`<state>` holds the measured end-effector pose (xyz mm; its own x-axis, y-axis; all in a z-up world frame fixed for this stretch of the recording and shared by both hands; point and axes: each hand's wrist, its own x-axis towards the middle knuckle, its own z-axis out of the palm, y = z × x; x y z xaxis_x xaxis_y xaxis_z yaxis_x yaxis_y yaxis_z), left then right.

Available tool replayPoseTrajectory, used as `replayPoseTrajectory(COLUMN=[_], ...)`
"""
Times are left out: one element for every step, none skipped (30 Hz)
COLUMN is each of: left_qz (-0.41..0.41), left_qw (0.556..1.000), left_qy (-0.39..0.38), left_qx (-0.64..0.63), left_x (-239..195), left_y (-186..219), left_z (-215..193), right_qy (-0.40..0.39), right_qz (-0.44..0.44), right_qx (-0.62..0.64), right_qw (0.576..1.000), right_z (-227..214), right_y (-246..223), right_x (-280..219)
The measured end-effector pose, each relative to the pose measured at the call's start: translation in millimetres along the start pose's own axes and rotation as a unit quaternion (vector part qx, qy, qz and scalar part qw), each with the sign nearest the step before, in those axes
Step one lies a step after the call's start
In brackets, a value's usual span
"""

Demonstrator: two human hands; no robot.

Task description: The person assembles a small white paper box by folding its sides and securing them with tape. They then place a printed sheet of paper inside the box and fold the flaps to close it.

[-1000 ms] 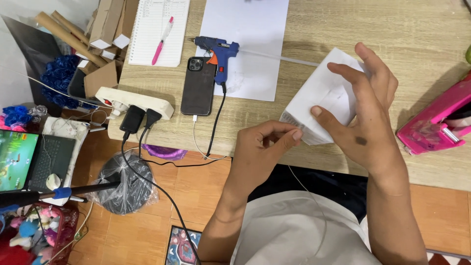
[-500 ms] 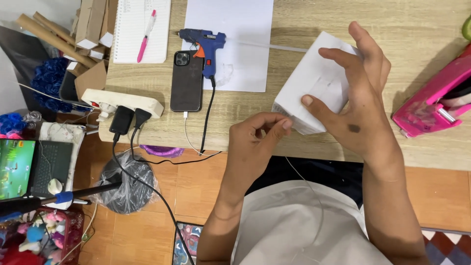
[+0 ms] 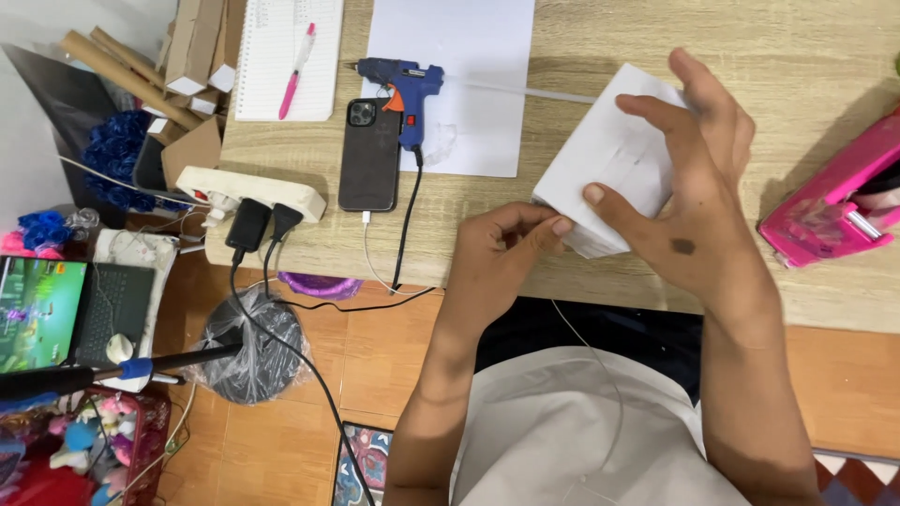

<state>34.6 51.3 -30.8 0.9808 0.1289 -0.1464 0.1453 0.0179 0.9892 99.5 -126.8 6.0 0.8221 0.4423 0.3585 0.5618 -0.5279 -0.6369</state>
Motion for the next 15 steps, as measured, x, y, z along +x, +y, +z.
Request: replayPoseTrajectory(left_qz=[0.001,0.004,0.007,0.009,0.015,0.019,0.020,0.017,0.015,0.015,0.019,0.023,0.022,0.021,0.020], left_qw=[1.000,1.000,1.000,1.000,1.000,1.000,1.000,0.999,0.998,0.998,0.997,0.997,0.997,0.997,0.997], left_qy=[0.005,-0.001,-0.008,-0.008,-0.007,-0.007,-0.007,0.001,0.009,0.009,0.012,0.014,0.014,0.013,0.012], left_qx=[0.000,-0.004,-0.008,-0.008,0.006,0.019,0.019,0.039,0.059,0.059,0.069,0.079,0.079,0.076,0.072], left_x=[1,2,3,3,3,3,2,1,0,0,0,0,0,1,1], left_y=[0,0,0,2,3,5,7,10,13,14,14,15,14,13,12], left_z=[0,0,0,-1,-1,-1,0,0,1,1,1,1,1,1,0], right_qy=[-0.002,-0.017,-0.032,-0.031,-0.035,-0.040,-0.040,-0.036,-0.032,-0.032,-0.032,-0.033,-0.034,-0.039,-0.044], right_qz=[-0.004,-0.004,-0.004,-0.005,-0.021,-0.036,-0.037,-0.056,-0.075,-0.075,-0.074,-0.072,-0.071,-0.058,-0.044], right_qx=[0.002,-0.005,-0.012,-0.013,-0.028,-0.044,-0.044,-0.051,-0.059,-0.059,-0.063,-0.066,-0.066,-0.066,-0.067], right_qw=[1.000,1.000,0.999,0.999,0.999,0.998,0.998,0.996,0.995,0.995,0.995,0.995,0.995,0.995,0.996], right_z=[-2,-4,-6,-6,-7,-8,-8,-8,-7,-7,-7,-7,-8,-8,-9], right_y=[0,1,1,1,1,2,3,4,5,5,6,6,5,3,1], right_x=[1,1,2,3,4,4,4,4,4,4,4,3,3,4,4])
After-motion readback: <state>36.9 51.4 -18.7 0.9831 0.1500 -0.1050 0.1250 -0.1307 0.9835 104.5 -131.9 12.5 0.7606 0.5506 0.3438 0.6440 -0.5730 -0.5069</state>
